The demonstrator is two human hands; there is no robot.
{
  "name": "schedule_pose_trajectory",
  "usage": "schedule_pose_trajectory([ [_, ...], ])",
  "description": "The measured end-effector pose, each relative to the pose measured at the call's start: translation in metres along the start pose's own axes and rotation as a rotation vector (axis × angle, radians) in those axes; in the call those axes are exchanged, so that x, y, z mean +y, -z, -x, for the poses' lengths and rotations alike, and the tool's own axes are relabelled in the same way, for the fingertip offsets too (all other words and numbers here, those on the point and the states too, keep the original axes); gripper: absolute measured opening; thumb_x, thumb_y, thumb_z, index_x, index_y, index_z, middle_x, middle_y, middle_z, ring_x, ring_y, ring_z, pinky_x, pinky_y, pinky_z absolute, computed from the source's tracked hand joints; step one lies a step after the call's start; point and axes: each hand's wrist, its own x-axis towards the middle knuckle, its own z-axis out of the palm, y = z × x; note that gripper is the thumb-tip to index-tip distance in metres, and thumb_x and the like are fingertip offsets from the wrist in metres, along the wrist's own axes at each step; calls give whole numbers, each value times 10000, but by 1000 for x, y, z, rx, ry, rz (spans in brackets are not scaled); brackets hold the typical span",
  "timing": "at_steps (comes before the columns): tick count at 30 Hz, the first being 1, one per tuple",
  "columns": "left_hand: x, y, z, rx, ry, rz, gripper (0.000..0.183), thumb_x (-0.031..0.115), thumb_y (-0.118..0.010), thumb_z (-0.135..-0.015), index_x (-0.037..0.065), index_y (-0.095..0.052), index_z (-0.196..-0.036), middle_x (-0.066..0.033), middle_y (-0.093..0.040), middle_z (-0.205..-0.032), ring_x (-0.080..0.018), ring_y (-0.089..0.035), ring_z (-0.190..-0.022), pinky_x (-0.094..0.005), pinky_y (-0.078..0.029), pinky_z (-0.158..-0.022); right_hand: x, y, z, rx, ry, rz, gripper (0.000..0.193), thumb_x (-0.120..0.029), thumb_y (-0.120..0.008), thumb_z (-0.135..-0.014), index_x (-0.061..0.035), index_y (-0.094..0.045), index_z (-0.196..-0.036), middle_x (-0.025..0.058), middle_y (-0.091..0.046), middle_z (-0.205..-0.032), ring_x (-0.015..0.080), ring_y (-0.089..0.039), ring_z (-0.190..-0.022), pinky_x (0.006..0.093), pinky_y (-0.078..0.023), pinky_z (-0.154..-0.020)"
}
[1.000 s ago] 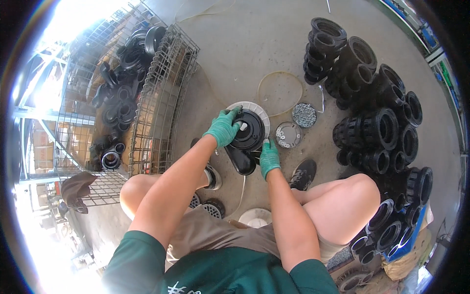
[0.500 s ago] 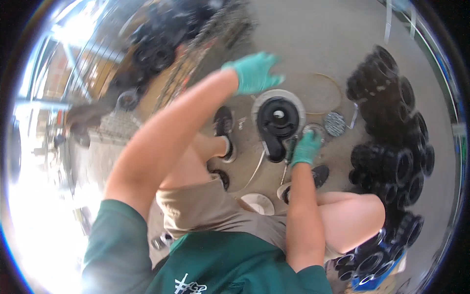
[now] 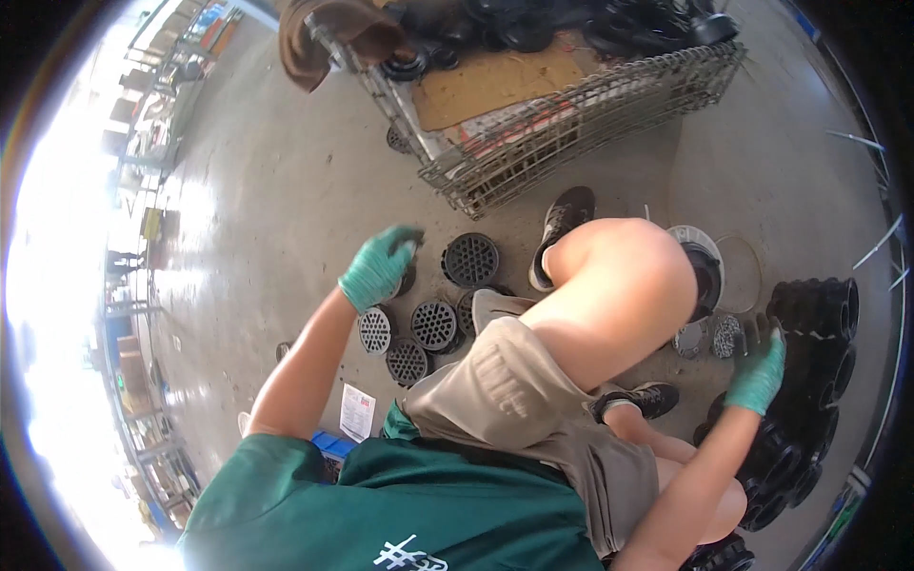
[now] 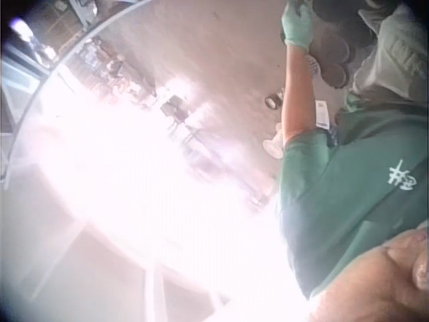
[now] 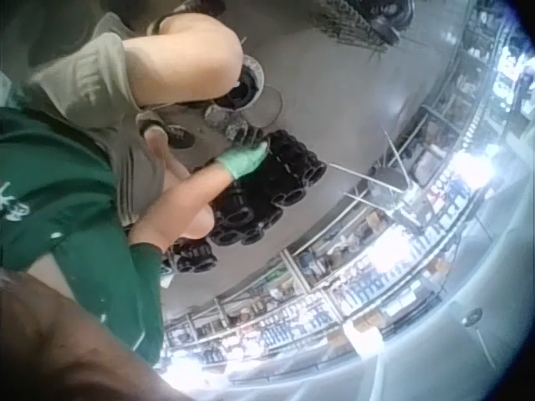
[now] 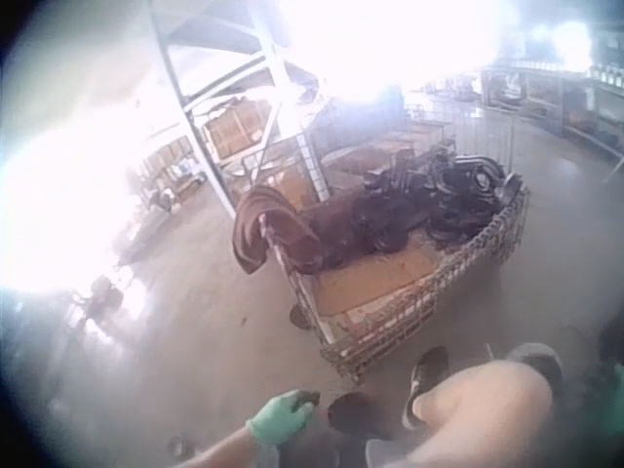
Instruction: The person places a metal plate onto a circular component, inserts a bolt and washer, and secures it using a pneumatic screwdriver. The person then picks up a black housing, places it onto a metal component, and uses a hammer to tap it into place before repeating the assembly process with another set of bolts and washers.
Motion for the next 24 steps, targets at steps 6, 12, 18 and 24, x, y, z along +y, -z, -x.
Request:
schedule_pose_trajectory([
  [6, -168, -104, 74, -119, 268, -327, 526, 206, -653, -896, 28, -527, -1375, -230, -597, -1310, -387, -604, -1162, -426, -481, -1016, -24, 30, 3, -88, -8, 311, 515, -392, -537, -1008, -159, -452, -1459, 109, -500, -1478, 300, -503, -1306, 434, -380, -1105],
  [12, -122, -141, 53, -310, 231, -577, 733, 293, -743, -827, 89, -443, -1464, -166, -401, -1534, -377, -359, -1425, -462, -361, -1154, 12, 18, 20, -83, -97, 440, 443, -391, -563, -993, -201, -500, -1389, 71, -618, -1273, 243, -605, -1116, 408, -461, -945],
  [18, -138, -144, 46, -292, 483, -606, 936, 376, -810, -753, 160, -350, -1539, -114, -238, -1640, -351, -215, -1511, -531, -281, -1186, 64, 27, 35, -64, -71, 549, 450, -360, -623, -961, -181, -527, -1363, 38, -652, -1196, 201, -640, -1027, 362, -518, -838],
  [24, -130, -125, 43, -461, 498, -647, 1210, 475, -893, -646, 248, -185, -1601, -92, -133, -1672, -400, -117, -1528, -677, -292, -1135, 88, 40, 40, -7, -134, 537, 496, -376, -639, -958, -159, -516, -1387, 32, -660, -1193, 190, -651, -1011, 348, -536, -786],
])
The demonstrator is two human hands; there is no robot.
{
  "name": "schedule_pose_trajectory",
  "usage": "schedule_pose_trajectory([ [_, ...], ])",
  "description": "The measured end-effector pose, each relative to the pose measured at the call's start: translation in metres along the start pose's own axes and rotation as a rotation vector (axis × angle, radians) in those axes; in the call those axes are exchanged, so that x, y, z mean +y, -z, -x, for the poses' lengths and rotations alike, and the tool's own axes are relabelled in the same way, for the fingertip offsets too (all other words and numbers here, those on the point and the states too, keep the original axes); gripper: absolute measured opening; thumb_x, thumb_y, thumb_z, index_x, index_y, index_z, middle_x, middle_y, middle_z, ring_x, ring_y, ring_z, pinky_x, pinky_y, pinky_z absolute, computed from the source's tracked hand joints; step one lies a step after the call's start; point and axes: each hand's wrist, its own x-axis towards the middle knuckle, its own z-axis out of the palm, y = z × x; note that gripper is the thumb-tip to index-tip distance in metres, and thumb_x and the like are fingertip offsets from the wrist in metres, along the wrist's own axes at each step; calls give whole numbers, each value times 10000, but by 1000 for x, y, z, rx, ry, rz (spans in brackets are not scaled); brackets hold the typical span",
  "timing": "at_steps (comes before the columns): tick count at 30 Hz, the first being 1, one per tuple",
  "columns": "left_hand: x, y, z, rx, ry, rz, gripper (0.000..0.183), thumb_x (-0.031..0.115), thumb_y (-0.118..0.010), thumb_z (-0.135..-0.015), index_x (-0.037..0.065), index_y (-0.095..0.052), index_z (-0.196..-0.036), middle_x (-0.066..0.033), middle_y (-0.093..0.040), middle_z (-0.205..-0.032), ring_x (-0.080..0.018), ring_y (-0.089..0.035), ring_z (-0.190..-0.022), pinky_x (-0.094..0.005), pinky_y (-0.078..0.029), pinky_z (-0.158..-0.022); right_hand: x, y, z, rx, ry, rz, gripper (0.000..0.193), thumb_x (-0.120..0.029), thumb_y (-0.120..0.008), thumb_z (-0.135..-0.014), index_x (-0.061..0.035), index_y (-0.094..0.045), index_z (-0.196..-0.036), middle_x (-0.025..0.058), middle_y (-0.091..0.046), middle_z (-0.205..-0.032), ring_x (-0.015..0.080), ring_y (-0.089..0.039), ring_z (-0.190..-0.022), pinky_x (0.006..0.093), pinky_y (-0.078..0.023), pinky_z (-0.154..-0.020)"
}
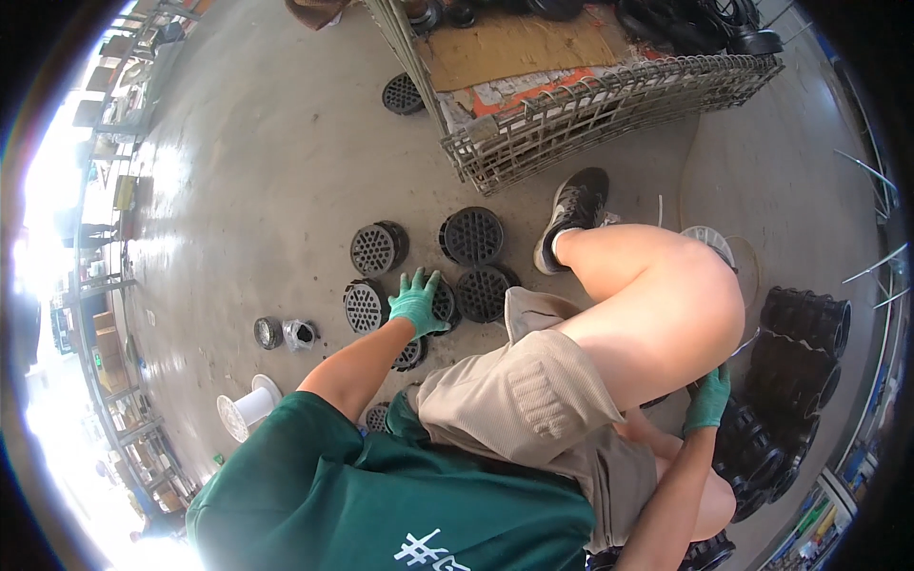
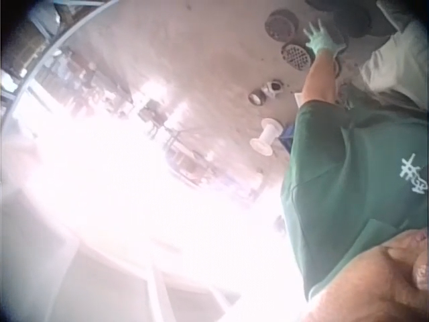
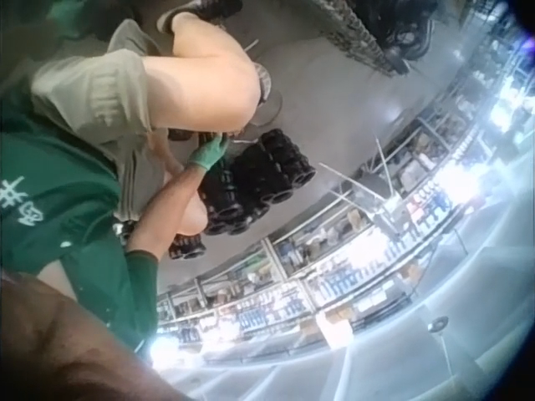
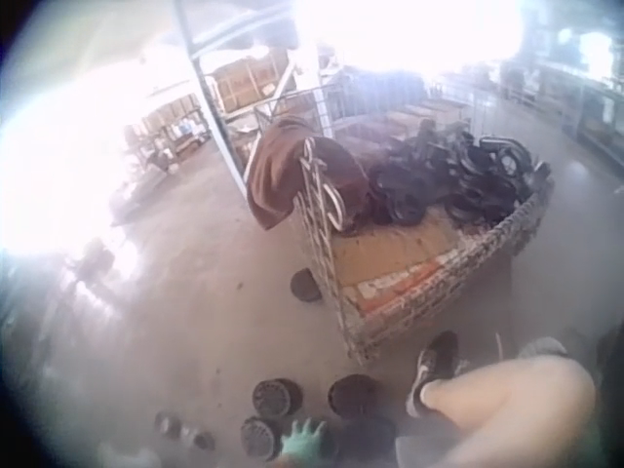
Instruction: The person places a metal plate onto a circular component, inserts a bolt and washer, and secures it using a pneumatic screwdriver. The person then picks up a black housing, places it onto a metal component, and uses a hammer to tap it into place before repeating the assembly process with another set of bolts and washers.
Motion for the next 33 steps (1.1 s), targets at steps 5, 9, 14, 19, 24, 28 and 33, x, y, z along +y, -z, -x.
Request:
schedule_pose_trajectory([
  [5, 33, -31, -22, 31, -80, -234, 1147, 498, -839, -719, 199, -179, -1608, -82, -157, -1668, -365, -109, -1538, -705, -232, -1134, 14, 4, -14, -26, -34, 57, 485, -366, -637, -960, -172, -515, -1388, 21, -664, -1174, 183, -658, -976, 324, -535, -758],
  [9, 48, -35, -19, 317, -419, -329, 815, 322, -813, -722, 141, -497, -1451, -128, -397, -1524, -326, -350, -1418, -624, -259, -1134, 41, 20, -38, -83, 53, -16, 395, -335, -519, -1029, -165, -517, -1385, 23, -658, -1177, 190, -657, -969, 329, -549, -737],
  [14, 106, -32, -40, 202, -945, -443, 697, 332, -762, -782, 190, -539, -1426, -108, -430, -1532, -339, -310, -1467, -615, -216, -1172, 90, 81, -104, -172, 40, -269, 339, -277, -404, -1080, -146, -552, -1355, 23, -659, -1167, 201, -655, -960, 343, -568, -713],
  [19, 127, -40, -67, -70, -837, -694, 538, 338, -712, -847, 242, -615, -1367, -12, -415, -1563, -326, -296, -1485, -734, -212, -1126, 41, 13, -34, -128, 107, -42, 367, -305, -586, -1003, -142, -574, -1332, 29, -662, -1185, 198, -660, -959, 346, -562, -769],
  [24, 115, -63, -75, -47, -807, -607, 511, 329, -676, -881, 219, -609, -1376, -9, -458, -1532, -321, -308, -1480, -765, -217, -1105, -7, -5, 10, -49, 12, 43, 440, -303, -640, -961, -131, -545, -1355, 47, -666, -1176, 204, -672, -954, 355, -553, -794],
  [28, 78, -57, -65, -7, -881, -742, 547, 336, -691, -864, 229, -590, -1391, -19, -432, -1535, -310, -284, -1489, -760, -215, -1116, -25, -13, 29, 19, -35, 98, 457, -295, -626, -960, -125, -518, -1371, 69, -678, -1144, 216, -678, -946, 359, -555, -789],
  [33, 40, -31, -38, -264, -797, -1013, 602, 366, -631, -897, 265, -494, -1474, 26, -312, -1613, -278, -213, -1521, -751, -185, -1142, -10, -3, 19, -20, -30, 78, 460, -305, -628, -957, -113, -522, -1361, 77, -685, -1112, 219, -686, -901, 347, -558, -755],
])
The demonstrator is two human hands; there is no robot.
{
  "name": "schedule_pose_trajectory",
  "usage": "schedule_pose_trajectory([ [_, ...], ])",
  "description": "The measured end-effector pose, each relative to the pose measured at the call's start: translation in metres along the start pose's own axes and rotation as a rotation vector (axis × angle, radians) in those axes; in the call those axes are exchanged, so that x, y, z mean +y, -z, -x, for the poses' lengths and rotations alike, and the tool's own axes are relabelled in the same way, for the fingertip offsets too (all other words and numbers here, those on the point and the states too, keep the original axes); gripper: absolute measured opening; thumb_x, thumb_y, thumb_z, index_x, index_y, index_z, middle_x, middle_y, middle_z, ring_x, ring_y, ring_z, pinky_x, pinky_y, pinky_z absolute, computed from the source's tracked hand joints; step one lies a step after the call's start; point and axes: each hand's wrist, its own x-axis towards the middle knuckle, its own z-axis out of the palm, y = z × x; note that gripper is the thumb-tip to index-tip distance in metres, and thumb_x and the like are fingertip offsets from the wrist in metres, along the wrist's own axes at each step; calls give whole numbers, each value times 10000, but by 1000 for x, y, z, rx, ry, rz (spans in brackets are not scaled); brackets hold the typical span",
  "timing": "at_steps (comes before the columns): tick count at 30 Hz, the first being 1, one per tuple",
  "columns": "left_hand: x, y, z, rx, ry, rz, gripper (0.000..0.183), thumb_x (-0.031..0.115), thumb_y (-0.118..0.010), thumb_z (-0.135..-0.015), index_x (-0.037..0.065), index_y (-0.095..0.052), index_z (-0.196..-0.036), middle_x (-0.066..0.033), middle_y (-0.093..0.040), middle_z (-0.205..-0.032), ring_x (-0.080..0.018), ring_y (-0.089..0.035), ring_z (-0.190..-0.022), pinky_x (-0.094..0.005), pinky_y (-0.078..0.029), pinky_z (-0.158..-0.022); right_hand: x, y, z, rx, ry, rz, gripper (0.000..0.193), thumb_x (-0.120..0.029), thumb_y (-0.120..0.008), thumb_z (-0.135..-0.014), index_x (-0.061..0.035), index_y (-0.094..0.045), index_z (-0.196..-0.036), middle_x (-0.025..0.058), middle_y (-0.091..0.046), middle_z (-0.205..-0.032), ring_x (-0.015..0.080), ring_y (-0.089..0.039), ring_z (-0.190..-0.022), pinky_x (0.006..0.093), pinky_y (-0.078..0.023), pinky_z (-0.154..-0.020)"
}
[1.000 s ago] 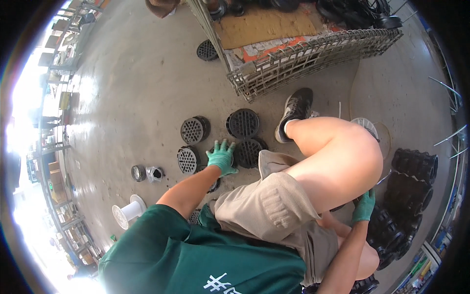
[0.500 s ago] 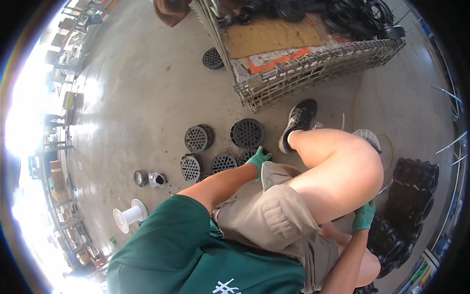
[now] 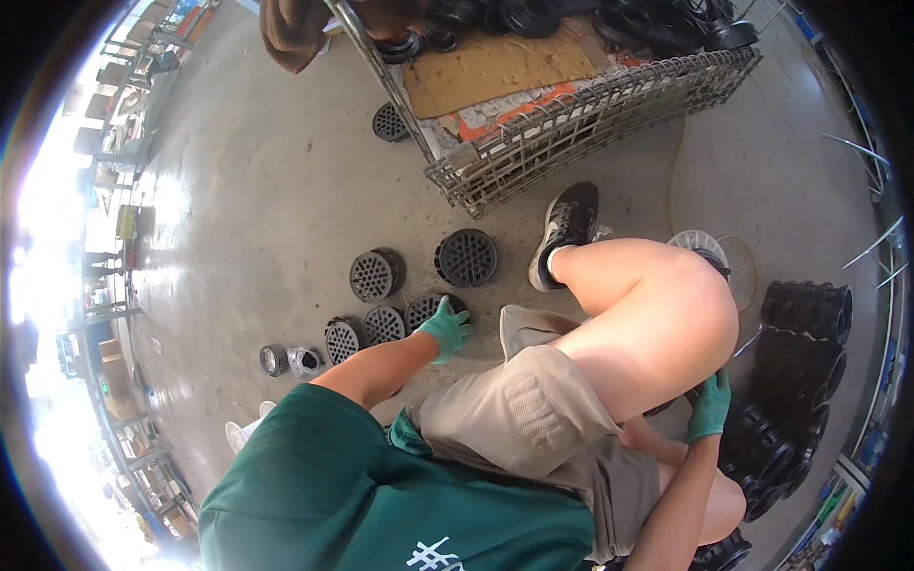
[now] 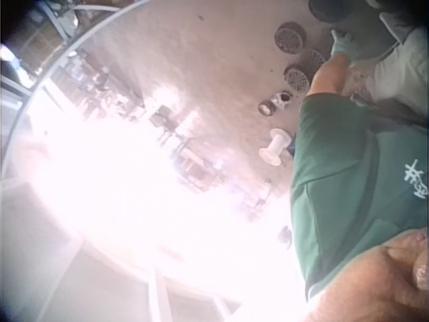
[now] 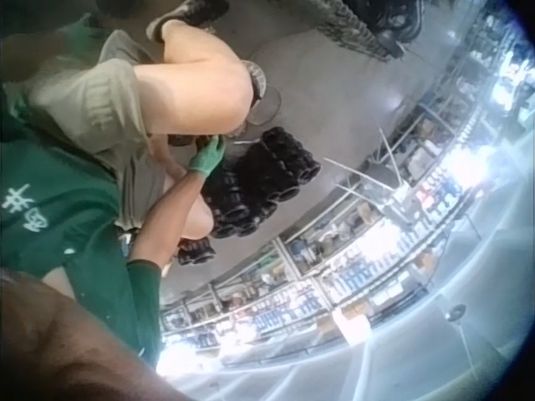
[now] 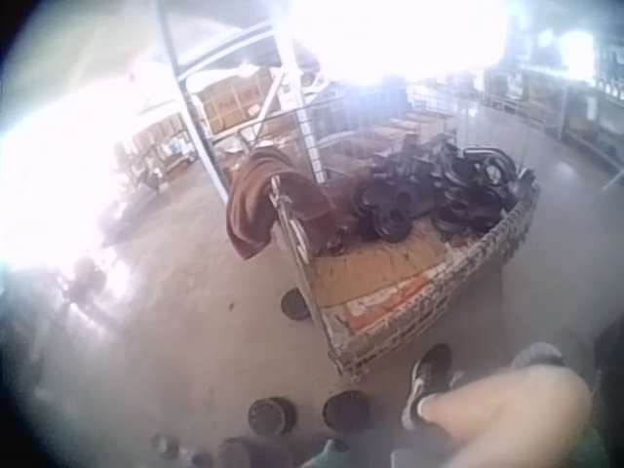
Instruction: The person places a metal plate onto a circular component, inserts a bolt and washer, and secures it using a pneumatic screwdriver. The person then picks up a black housing, places it onto a metal component, and uses a hammer to tap it into place before repeating the assembly process with another set of bolts and washers.
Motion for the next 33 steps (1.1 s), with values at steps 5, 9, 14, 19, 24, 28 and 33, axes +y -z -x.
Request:
schedule_pose_trajectory([
  [5, -16, -4, 31, 48, 97, 377, 526, 408, -697, -843, 160, -639, -1303, -58, -465, -1470, -313, -444, -1354, -631, -372, -1057, 7, -8, -2, 10, -5, -7, 394, -281, -623, -970, -105, -554, -1316, 60, -691, -1056, 199, -687, -838, 314, -553, -705],
  [9, -51, 37, 28, 556, 662, 596, 718, 419, -766, -783, 184, -518, -1414, -141, -413, -1489, -377, -417, -1354, -559, -443, -1006, 5, -7, 5, -25, 51, -31, 290, -246, -581, -1011, -101, -599, -1262, 38, -695, -1013, 148, -674, -817, 286, -536, -677],
  [14, -82, 106, 4, 399, 699, 675, 1095, 465, -857, -654, 256, -282, -1563, -128, -182, -1645, -436, -210, -1487, -615, -364, -1110, 14, -3, 5, -45, 39, -5, 326, -224, -569, -1011, -70, -597, -1297, 64, -699, -1041, 172, -671, -799, 300, -520, -711],
  [19, -103, 83, -46, 252, 791, 660, 1181, 515, -886, -601, 309, -251, -1575, -114, -128, -1661, -463, -153, -1492, -545, -355, -1164, -13, -21, 12, -24, 68, 6, 306, -186, -563, -1002, -29, -596, -1263, 83, -692, -1035, 175, -673, -831, 308, -520, -716],
  [24, -103, 97, -64, 307, 708, 648, 1128, 503, -871, -630, 362, -250, -1562, -108, -109, -1651, -468, -151, -1481, -559, -396, -1136, -15, -9, 18, 13, 85, 95, 338, -184, -566, -999, -6, -574, -1287, 96, -693, -1054, 171, -667, -823, 318, -523, -742],
  [28, -77, 93, -38, 338, 793, 668, 1010, 353, -817, -773, 370, -192, -1566, -101, -249, -1595, -398, -336, -1407, -521, -460, -1076, 2, -8, 8, 22, 163, 211, 340, -200, -582, -991, -1, -583, -1266, 84, -691, -1049, 170, -668, -819, 331, -528, -758],
  [33, -71, 19, -3, 806, 592, 1282, 984, 276, -780, -830, 357, -142, -1575, -75, -350, -1526, -330, -450, -1307, -483, -488, -1028, -13, -7, 12, 51, 256, 107, 375, -247, -616, -959, 0, -619, -1241, 206, -701, -1132, 287, -681, -966, 381, -517, -877],
])
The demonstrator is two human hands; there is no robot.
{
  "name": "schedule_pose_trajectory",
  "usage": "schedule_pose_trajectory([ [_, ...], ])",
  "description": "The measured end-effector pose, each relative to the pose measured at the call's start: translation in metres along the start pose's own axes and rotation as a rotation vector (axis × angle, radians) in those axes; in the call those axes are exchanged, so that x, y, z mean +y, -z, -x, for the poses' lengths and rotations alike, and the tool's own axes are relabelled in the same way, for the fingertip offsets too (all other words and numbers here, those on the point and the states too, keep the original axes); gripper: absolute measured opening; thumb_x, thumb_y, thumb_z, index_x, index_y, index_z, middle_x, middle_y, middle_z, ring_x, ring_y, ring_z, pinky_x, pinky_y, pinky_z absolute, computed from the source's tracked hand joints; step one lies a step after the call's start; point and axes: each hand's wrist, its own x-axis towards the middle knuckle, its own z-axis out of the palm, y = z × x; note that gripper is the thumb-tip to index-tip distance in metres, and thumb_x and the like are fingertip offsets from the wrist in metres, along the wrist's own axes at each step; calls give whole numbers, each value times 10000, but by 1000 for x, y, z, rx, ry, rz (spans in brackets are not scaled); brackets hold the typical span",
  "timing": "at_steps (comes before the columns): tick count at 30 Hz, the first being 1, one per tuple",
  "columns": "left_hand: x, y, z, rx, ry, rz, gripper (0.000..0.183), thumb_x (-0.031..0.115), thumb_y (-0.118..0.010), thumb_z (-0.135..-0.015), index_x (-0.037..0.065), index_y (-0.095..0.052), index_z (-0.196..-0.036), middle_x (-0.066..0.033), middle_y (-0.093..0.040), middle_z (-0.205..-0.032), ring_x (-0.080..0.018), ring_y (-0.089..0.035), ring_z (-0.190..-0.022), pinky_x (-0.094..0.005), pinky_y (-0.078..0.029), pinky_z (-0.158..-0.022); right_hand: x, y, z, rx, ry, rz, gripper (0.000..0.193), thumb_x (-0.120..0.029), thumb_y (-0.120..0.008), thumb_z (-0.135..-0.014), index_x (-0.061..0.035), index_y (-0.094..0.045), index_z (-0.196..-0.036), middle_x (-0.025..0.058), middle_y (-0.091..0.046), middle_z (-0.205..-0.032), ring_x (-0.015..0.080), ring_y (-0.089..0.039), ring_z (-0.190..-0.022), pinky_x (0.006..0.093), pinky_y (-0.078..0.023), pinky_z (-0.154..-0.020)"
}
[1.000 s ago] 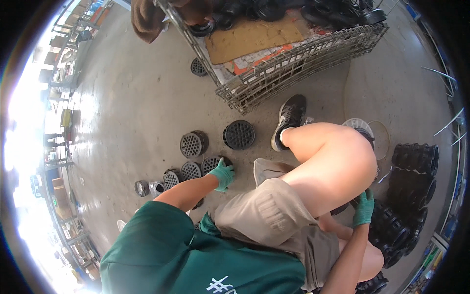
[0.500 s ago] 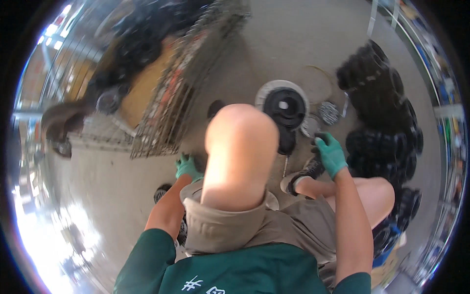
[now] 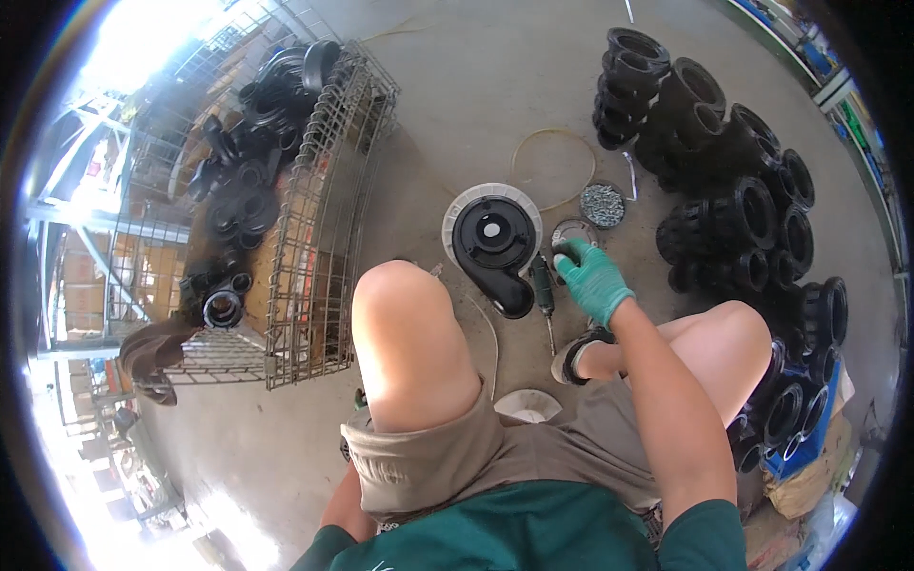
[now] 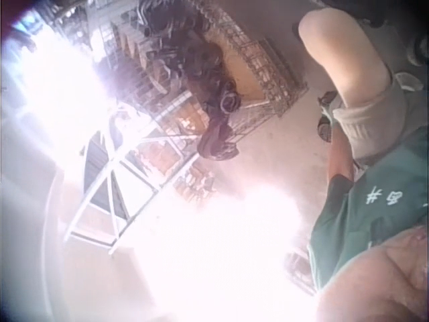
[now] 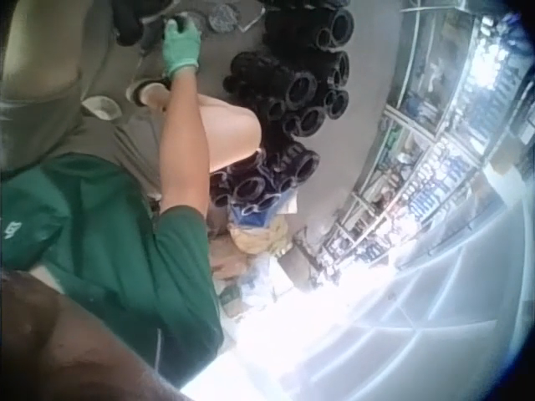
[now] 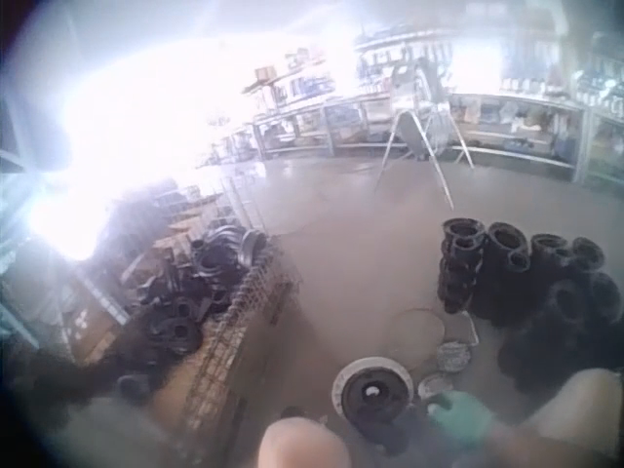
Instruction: The person places a metal plate onto a circular component, inserts a bolt and washer, and secures it using a pneumatic screwdriver. The person then picks up a black housing, places it onto a metal component, and uses a hammer to tap it into place before repeating the assembly process with another set of bolts and washers.
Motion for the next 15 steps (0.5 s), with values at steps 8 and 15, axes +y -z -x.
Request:
schedule_pose_trajectory([
  [8, 85, 125, 128, 162, -316, 1004, 1092, 328, -848, -788, 277, -108, -1590, -101, -380, -1509, -313, -462, -1333, -496, -442, -1085, -63, 16, 1, 110, 430, -31, 295, -217, -596, -1007, -32, -637, -1232, 65, -672, -1094, 142, -651, -895, 292, -531, -823],
  [15, 224, 204, 212, 203, -786, 1013, 1267, 418, -901, -675, 212, -69, -1608, -94, -331, -1567, -324, -398, -1406, -530, -380, -1152, -126, 16, 42, -106, 513, -524, 377, -238, -579, -1011, -32, -569, -1327, 98, -672, -1148, 159, -659, -951, 296, -531, -833],
])
